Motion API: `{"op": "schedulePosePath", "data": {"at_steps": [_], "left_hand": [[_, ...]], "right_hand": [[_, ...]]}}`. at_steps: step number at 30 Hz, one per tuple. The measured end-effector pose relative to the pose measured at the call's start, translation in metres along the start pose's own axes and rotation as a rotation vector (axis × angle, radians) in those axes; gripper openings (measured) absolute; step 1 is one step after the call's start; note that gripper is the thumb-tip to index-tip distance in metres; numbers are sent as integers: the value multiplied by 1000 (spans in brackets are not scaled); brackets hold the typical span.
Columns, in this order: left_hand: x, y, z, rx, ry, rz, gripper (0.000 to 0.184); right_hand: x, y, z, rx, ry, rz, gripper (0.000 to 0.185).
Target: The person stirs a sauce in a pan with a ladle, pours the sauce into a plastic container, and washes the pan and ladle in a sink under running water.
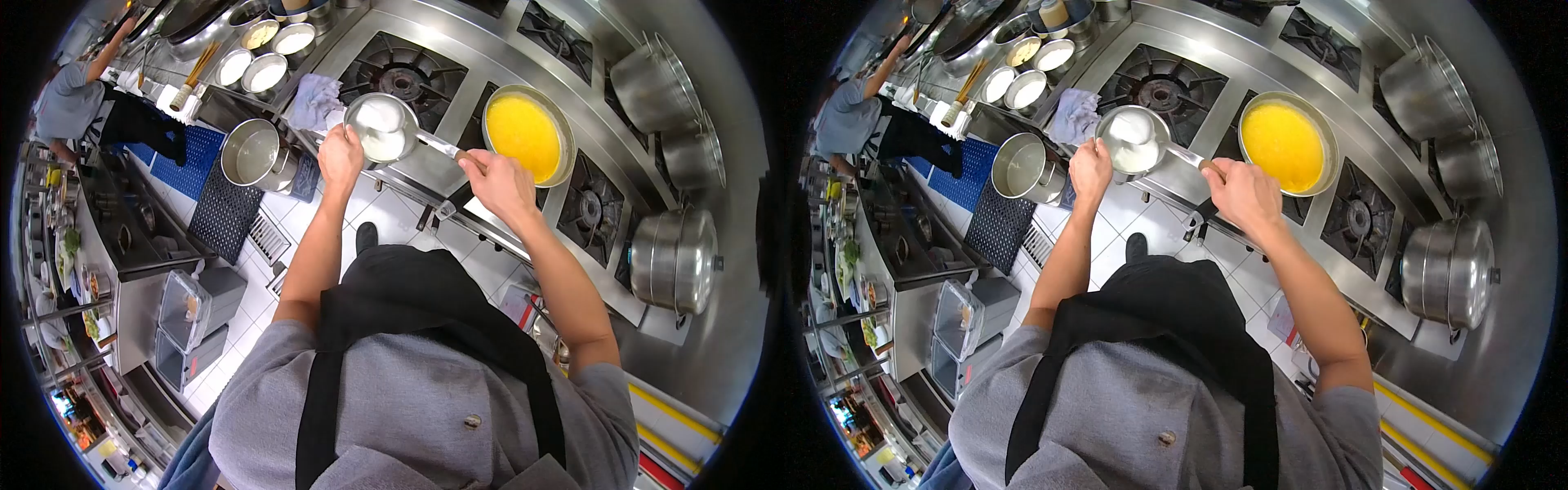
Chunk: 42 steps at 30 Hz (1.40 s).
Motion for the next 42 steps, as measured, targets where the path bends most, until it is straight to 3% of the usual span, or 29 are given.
{"op": "schedulePosePath", "data": {"at_steps": [5,12,15,18,19,21,26,33,35,40,42], "left_hand": [[-1,-2,-2,1,19,6,34],[13,1,-6,60,-91,35,31],[26,4,-11,122,-46,53,32],[36,2,-12,115,1,82,32],[45,2,-14,115,11,87,32],[52,1,-14,117,22,92,31],[63,-7,-11,103,19,115,33],[71,-12,-4,19,58,89,35],[73,-13,-2,-2,69,66,35],[78,-12,-1,-35,112,56,35],[83,-11,0,-33,116,62,34]], "right_hand": [[3,4,-15,243,401,-367,24],[22,-3,14,355,548,-537,27],[13,6,25,239,518,-410,30],[1,8,27,34,223,-116,35],[5,5,29,41,217,-109,35],[22,-2,45,-47,-364,174,34],[33,5,39,-30,-473,218,35],[24,31,-22,207,-159,112,35],[24,35,-36,361,71,-108,32],[31,33,-47,443,397,-283,29],[39,25,-37,507,550,-450,29]]}}
Point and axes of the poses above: each hand's wrist, its own y-axis away from the middle knuckle, its own z-axis out of the palm, x = y × z, the point moved 1 cm from there along -y, towards the middle knuckle, and after that the axes turned 6 degrees about -z, right-handed, at the moved point
